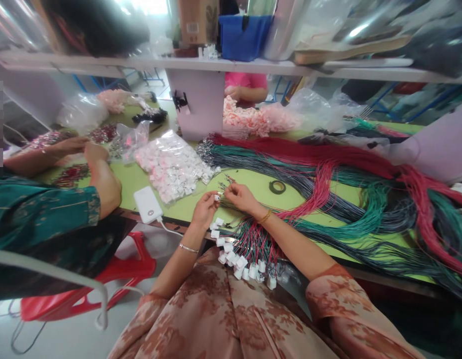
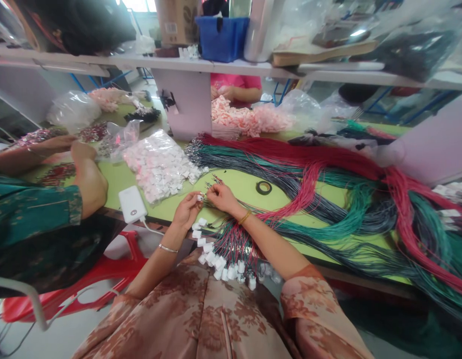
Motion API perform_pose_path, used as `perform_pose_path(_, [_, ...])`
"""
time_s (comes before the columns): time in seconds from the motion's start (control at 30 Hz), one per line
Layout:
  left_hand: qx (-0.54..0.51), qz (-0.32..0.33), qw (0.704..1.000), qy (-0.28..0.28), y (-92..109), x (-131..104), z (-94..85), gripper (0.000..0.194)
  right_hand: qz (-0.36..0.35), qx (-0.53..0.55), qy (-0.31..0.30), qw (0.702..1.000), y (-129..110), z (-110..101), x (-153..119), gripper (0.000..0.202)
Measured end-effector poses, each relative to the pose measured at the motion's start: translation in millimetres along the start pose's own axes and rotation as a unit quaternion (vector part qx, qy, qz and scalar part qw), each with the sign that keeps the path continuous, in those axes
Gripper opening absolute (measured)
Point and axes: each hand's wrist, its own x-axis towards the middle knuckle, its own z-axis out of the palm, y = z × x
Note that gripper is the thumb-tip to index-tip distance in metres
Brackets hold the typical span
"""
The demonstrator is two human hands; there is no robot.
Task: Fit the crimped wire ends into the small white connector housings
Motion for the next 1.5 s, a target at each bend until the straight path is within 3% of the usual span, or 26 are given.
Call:
perform_pose_path(0.2, [-0.006,0.001,1.000,-0.014,-2.5,0.3,0.8,0.014,0.028,-0.029,-0.021,0.999,-0.4,-4.0,-10.9,0.016])
perform_pose_path(0.4, [0.018,0.008,1.000,-0.021,-1.2,-1.2,-0.3,0.018,0.007,-0.039,-0.043,0.998,-4.6,-5.9,-13.3,0.014])
perform_pose_path(0.67, [0.052,0.027,0.998,-0.002,-1.0,-1.2,3.9,0.026,0.011,-0.068,-0.004,0.998,-2.9,-3.3,-13.5,0.014])
perform_pose_path(0.8, [0.087,0.034,0.995,-0.020,-2.8,-2.6,8.9,0.029,0.002,-0.054,-0.006,0.999,-2.8,-0.5,-12.5,0.021])
perform_pose_path(1.07, [0.097,0.047,0.994,0.013,-3.9,-2.9,9.1,0.026,-0.015,-0.044,-0.026,0.999,-3.9,4.6,-16.3,0.021])
perform_pose_path(1.23, [0.113,0.022,0.993,0.008,-1.2,-6.4,4.6,0.024,-0.012,-0.040,-0.021,0.999,4.9,-8.2,-8.1,0.025])
perform_pose_path(1.33, [0.136,-0.009,0.991,0.008,5.0,-9.5,0.6,0.022,0.016,-0.113,0.011,0.993,10.3,-22.6,-0.5,0.023])
perform_pose_path(1.5, [0.156,-0.038,0.987,0.008,11.4,-9.2,-3.3,0.023,0.082,-0.298,-0.048,0.950,10.2,-21.2,-1.0,0.009])
